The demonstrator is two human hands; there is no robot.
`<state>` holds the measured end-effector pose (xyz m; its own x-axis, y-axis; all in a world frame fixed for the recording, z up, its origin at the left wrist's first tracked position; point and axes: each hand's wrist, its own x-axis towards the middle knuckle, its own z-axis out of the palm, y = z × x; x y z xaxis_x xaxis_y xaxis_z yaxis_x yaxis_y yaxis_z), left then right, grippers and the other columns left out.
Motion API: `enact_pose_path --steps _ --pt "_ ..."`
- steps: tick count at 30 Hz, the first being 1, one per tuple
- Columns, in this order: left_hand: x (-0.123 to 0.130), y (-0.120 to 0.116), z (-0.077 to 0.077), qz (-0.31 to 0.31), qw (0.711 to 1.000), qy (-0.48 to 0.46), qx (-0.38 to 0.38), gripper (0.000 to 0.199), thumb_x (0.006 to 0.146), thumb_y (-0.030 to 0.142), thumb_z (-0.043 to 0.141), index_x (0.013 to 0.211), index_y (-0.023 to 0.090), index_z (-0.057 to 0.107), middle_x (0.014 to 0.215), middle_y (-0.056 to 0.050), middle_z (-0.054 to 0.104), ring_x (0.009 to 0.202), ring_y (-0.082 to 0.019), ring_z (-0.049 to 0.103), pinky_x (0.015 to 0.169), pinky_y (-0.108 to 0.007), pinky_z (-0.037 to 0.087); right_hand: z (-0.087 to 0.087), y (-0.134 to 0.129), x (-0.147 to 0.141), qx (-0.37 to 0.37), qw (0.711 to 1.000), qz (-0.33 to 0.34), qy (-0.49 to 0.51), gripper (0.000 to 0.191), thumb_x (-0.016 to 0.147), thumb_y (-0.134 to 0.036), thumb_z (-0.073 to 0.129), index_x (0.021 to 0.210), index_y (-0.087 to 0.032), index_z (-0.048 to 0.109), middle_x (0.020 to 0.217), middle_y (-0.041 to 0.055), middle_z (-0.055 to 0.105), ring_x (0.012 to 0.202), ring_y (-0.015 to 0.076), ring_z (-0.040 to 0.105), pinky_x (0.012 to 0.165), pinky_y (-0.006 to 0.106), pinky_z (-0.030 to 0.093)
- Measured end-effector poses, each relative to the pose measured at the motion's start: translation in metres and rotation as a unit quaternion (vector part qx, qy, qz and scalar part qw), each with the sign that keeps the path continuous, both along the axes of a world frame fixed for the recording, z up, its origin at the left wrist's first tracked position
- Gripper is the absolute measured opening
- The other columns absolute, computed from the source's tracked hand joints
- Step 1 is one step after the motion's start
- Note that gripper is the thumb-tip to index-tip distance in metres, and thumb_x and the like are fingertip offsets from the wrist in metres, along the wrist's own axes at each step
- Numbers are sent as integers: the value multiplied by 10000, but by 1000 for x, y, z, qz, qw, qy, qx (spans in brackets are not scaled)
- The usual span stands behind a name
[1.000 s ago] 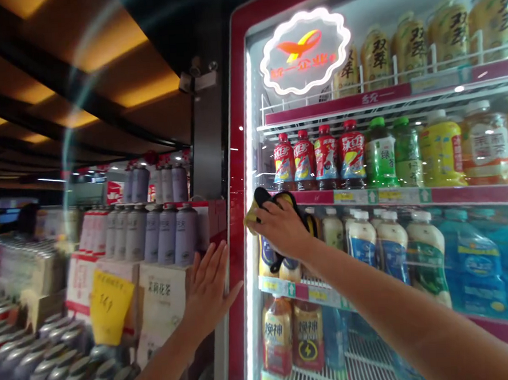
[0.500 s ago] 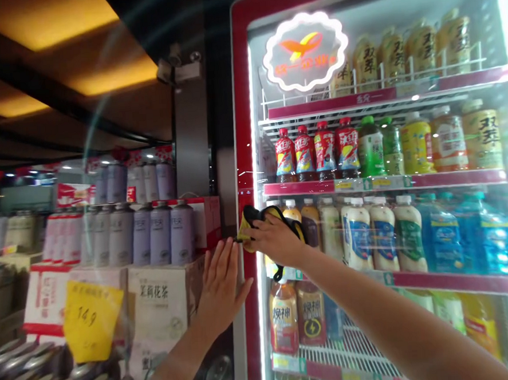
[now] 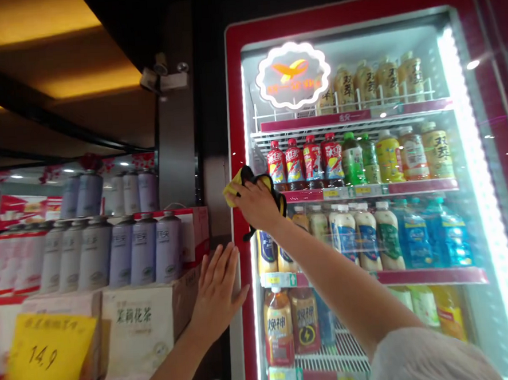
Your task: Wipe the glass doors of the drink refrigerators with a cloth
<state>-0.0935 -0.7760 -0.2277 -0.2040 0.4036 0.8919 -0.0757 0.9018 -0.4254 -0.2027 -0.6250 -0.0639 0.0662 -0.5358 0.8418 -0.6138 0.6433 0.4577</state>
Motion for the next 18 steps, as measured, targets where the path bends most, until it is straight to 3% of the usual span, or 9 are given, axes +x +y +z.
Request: enact_pose_path --steps 2,4,6,8,10,12,15,16,18 --pt "-1 -1 -1 -9 1000 9 -4 782 986 378 518 1635 113 170 1600 -149 447 1553 -307 282 1298 -504 120 -38 6 -1 66 998 12 14 442 1031 -202 428 1432 -307 584 1584 19 495 1341 307 499 1119 558 356" --pt "-1 0 2 -22 1000 17 -13 770 1001 385 498 1637 111 161 1595 -164 450 1559 -312 267 1296 -518 124 -60 14 -2 124 991 26 32 448 1035 -216 435 1449 -333 563 1580 0 501 1342 287 504 1107 546 367" --pt "-4 2 10 -36 999 20 -19 752 1013 384 475 1638 114 154 1592 -172 451 1562 -309 261 1295 -524 130 -58 22 -5 153 987 31 43 470 1035 -209 439 1472 -355 533 1587 -9 492 1349 268 504 1094 522 379" --pt "-9 8 21 -46 998 23 -22 743 1019 376 463 1640 117 148 1594 -173 448 1563 -306 260 1292 -519 144 -37 32 -8 133 990 20 38 506 1027 -189 440 1494 -371 505 1601 -5 472 1355 264 504 1088 512 383" --pt "-14 16 30 -49 998 29 -19 744 1021 377 459 1641 120 137 1600 -172 440 1561 -307 265 1289 -514 158 -12 44 -11 61 998 -1 22 547 1019 -174 428 1526 -378 462 1610 3 458 1373 278 490 1100 523 376" --pt "-18 23 34 -46 998 35 -11 748 1023 390 452 1642 120 130 1608 -174 427 1558 -310 271 1286 -513 164 -2 53 -12 -43 999 -25 -6 575 1014 -179 423 1556 -372 421 1621 17 440 1402 303 461 1124 547 361" --pt "-17 28 29 -36 998 42 -5 755 1021 404 453 1640 107 138 1620 -185 404 1558 -316 271 1287 -512 161 -28 56 -9 -157 984 -60 -58 608 993 -182 453 1571 -364 399 1650 43 390 1440 341 418 1142 580 348" --pt "-15 27 27 -32 998 45 -7 757 1019 400 457 1638 102 140 1621 -188 399 1560 -318 265 1288 -513 156 -43 53 -7 -152 984 -63 -68 612 987 -178 462 1564 -374 408 1655 40 380 1447 346 410 1143 586 347" --pt "-11 26 23 -27 998 46 -15 759 1016 382 464 1637 93 138 1622 -192 396 1564 -320 251 1290 -515 144 -67 42 -4 -72 995 -44 -62 583 993 -181 459 1533 -403 450 1645 15 402 1449 331 410 1149 583 348"
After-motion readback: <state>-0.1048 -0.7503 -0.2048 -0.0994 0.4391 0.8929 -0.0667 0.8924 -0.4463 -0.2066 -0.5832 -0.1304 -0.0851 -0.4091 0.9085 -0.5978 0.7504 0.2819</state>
